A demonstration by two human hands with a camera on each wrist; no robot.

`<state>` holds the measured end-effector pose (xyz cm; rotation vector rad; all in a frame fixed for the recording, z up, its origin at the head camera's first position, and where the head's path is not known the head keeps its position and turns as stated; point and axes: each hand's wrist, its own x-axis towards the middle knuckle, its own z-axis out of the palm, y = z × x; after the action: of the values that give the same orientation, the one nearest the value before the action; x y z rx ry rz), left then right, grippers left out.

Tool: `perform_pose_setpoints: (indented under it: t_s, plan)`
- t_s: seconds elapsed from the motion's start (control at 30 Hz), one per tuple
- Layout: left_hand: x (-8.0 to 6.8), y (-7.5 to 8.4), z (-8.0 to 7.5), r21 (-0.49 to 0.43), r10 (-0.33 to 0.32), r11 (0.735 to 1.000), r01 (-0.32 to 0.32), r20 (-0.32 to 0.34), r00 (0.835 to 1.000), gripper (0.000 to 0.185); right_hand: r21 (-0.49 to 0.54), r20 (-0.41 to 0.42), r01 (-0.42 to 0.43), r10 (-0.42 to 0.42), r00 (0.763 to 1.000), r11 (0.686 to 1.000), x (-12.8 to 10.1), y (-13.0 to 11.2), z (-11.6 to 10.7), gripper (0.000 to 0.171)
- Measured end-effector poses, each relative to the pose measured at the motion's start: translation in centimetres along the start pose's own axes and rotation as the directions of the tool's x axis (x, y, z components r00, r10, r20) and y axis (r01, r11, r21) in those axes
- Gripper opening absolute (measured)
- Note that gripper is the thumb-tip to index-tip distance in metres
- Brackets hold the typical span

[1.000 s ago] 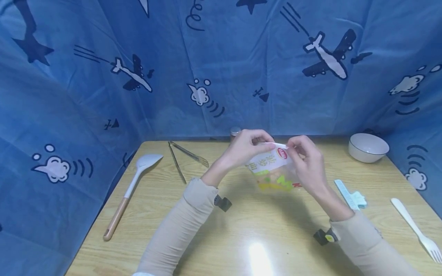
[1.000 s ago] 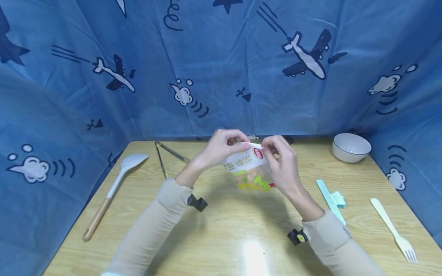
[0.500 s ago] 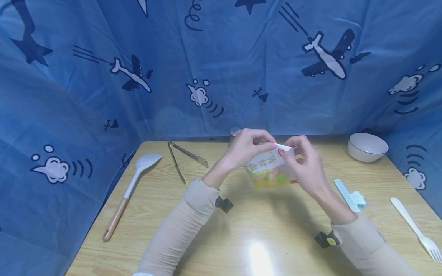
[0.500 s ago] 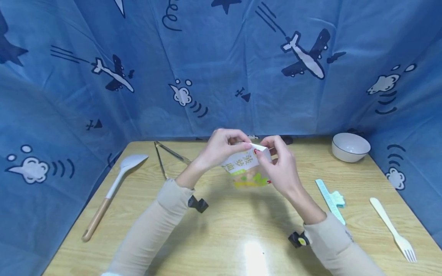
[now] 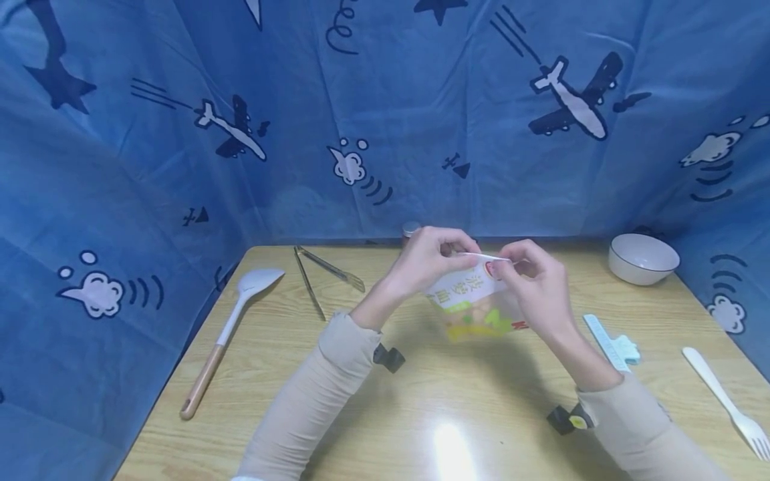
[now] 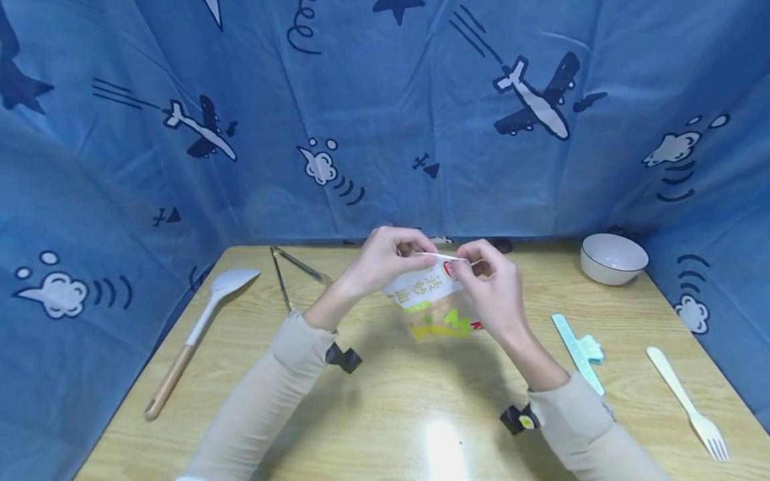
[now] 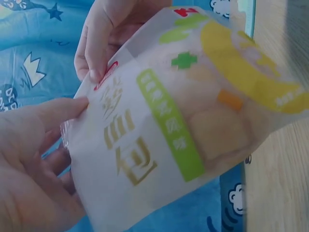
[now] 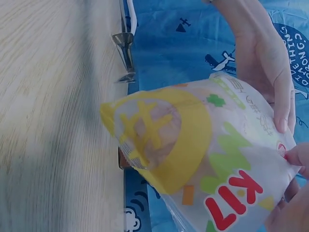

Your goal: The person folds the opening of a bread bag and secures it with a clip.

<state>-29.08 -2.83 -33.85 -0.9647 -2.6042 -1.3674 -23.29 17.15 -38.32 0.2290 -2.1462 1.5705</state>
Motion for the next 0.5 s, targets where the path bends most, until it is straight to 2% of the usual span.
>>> perform_pose_setpoints:
  t_s: [0.17,0.37,0.5]
  plan:
    - [-0.23,0.07,0.16,-0.031,-0.033,0.999,0.031,-0.035,0.999,0.009,0.016,-0.010,0.002,-0.002,1.000,1.000,0.07,0.14,0.09,0.011]
    - [-0.30,0.14,0.05,-0.104,-0.069,0.992,0.067,-0.023,0.997,0.011,0.045,0.002,0.002,-0.002,1.000,0.999,0.13,0.20,0.09,0.011]
    - [-0.31,0.05,0.04,-0.119,-0.083,0.990,0.079,-0.028,0.996,0.012,0.043,0.012,-0.012,0.011,1.000,0.999,0.16,0.10,0.09,0.011]
